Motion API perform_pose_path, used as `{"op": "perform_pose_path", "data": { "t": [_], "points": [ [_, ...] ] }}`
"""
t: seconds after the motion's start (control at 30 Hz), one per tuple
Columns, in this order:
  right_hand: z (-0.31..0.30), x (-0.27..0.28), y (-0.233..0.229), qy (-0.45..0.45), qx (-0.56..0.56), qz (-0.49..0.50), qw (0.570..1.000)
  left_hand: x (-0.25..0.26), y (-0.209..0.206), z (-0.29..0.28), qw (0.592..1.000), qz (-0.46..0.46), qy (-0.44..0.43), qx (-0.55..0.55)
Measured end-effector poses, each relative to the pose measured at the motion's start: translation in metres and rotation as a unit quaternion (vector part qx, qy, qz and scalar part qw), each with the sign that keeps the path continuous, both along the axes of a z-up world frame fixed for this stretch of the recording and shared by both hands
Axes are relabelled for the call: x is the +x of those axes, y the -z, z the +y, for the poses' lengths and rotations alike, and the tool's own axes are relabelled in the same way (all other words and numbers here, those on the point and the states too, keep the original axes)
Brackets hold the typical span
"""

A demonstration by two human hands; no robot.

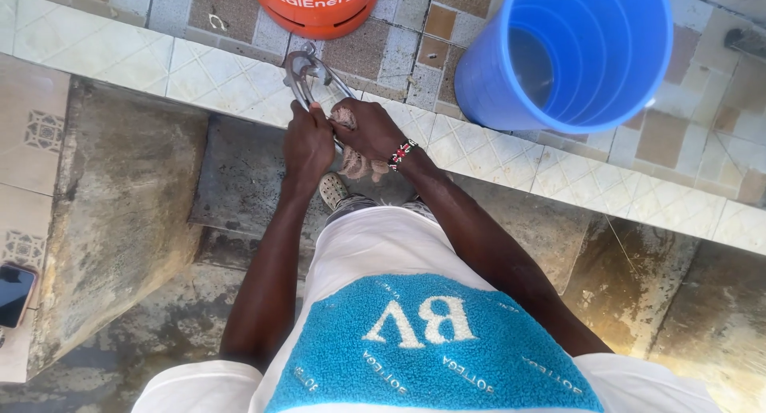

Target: Cleaning a metal gas stove burner support with water and a cloth.

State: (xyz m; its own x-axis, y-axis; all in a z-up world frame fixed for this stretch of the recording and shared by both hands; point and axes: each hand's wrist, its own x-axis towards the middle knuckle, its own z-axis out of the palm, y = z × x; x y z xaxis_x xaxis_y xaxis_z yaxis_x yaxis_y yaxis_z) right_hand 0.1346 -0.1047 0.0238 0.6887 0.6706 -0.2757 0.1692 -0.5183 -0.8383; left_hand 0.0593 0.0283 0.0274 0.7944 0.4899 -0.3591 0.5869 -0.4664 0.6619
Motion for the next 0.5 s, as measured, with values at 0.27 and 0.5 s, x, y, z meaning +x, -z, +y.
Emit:
{"op": "perform_pose_path", "data": {
  "t": [0.27, 0.5],
  "points": [
    [-0.012, 0.001, 0.007, -0.026, 0.065, -0.039, 0.997, 0.005, -0.006, -0.003, 1.000, 0.023, 0.009, -0.012],
    [-0.007, -0.009, 0.006, 0.020, 0.121, -0.010, 0.992, 0.011, -0.003, 0.008, 0.999, 0.031, 0.025, -0.016]
  ]
}}
